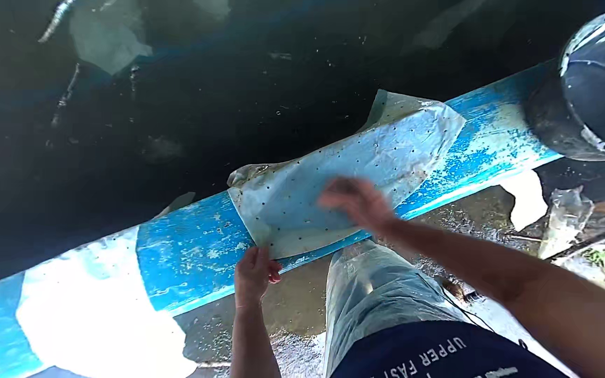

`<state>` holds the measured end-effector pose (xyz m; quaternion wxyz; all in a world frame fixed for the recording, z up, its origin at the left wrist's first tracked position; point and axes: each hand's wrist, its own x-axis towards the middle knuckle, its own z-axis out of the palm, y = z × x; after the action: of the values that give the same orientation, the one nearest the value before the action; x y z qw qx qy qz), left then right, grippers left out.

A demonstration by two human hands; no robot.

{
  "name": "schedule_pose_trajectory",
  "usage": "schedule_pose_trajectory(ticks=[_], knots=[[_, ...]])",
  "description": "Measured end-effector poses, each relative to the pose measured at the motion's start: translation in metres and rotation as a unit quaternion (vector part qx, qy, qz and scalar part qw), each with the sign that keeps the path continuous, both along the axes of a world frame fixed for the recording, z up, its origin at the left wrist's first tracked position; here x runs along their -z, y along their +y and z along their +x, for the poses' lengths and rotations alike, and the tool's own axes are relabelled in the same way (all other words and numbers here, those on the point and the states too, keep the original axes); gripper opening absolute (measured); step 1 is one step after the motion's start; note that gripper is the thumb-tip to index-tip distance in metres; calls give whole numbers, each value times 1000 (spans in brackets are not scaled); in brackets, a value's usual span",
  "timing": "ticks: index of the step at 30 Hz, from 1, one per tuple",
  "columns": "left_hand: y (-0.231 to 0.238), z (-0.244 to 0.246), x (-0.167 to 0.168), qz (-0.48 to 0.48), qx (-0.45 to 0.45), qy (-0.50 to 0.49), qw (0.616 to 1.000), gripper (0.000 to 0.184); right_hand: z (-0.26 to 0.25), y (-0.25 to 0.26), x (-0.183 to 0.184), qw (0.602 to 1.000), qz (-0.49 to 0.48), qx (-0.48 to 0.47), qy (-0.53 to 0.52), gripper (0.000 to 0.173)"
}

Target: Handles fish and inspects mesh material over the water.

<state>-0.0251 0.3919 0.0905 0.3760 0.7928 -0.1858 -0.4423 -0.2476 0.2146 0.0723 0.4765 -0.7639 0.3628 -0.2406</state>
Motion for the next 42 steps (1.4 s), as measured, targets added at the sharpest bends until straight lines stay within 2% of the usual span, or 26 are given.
schedule_pose_trajectory(ticks=[1,2,4,5,6,8,10,11,12,13,14,15,17,18,19,20,21,22,23,25,27,30,35,38,42], knots=[[0,0,1,-7,-3,3,1000,25,-43,-36,4,990,-73,88,83,25],[0,-1,0,-11,-4,7,1000,25,-89,-69,4,957,-148,155,197,27],[0,0,-2,-9,-7,19,1000,23,-147,-113,-6,886,-118,272,355,46],[-1,0,-4,-7,-7,30,1000,22,-150,-118,-16,866,-79,303,390,55],[-1,1,-4,-10,-9,43,999,21,-139,-107,-23,869,-82,308,378,55],[0,2,-2,-24,-13,65,998,22,-80,-51,-25,927,-120,249,255,43],[0,4,-3,-18,-11,67,998,23,3,24,-17,991,-24,114,61,29],[0,4,-2,-17,-5,60,998,23,40,57,-7,999,20,18,-19,24],[2,3,-2,-18,1,47,999,23,68,85,0,995,14,-77,-57,24],[2,1,-1,-26,0,32,999,23,85,100,3,987,-41,-147,-50,32],[1,1,-1,-33,-6,23,999,24,91,99,1,979,-80,-183,-35,38],[0,1,0,-35,-11,21,999,23,85,86,-1,978,-74,-190,-31,37],[3,1,2,-26,-23,27,999,22,45,31,-3,989,43,-133,-39,24],[2,1,2,-20,-26,27,999,22,16,-8,-2,997,41,-59,-25,25],[2,-1,2,-14,-31,27,999,22,-19,-52,1,999,-31,26,36,26],[1,-2,1,-5,-34,28,999,23,-59,-94,3,978,-109,102,143,27],[1,-2,-1,1,-38,28,999,23,-97,-131,2,948,-130,155,247,37],[-1,-2,-3,3,-42,30,999,22,-125,-161,-5,923,-108,194,314,51],[-2,-2,-5,1,-45,36,998,21,-142,-179,-18,908,-42,237,342,63],[-4,-2,-7,-1,-44,50,998,18,-148,-184,-40,906,97,319,261,65],[-7,-3,-11,12,-42,58,997,19,-137,-158,-47,913,163,335,166,62],[-11,-5,-16,25,-65,58,996,20,-113,-131,-33,922,115,296,222,74],[-6,-12,-12,1,-85,49,995,25,-100,-143,-22,891,55,317,321,73],[-1,-20,-8,-32,-118,72,990,25,-106,-141,-28,870,56,339,354,77],[2,-26,-8,-41,-131,86,987,23,-104,-145,-31,867,83,342,354,81]])
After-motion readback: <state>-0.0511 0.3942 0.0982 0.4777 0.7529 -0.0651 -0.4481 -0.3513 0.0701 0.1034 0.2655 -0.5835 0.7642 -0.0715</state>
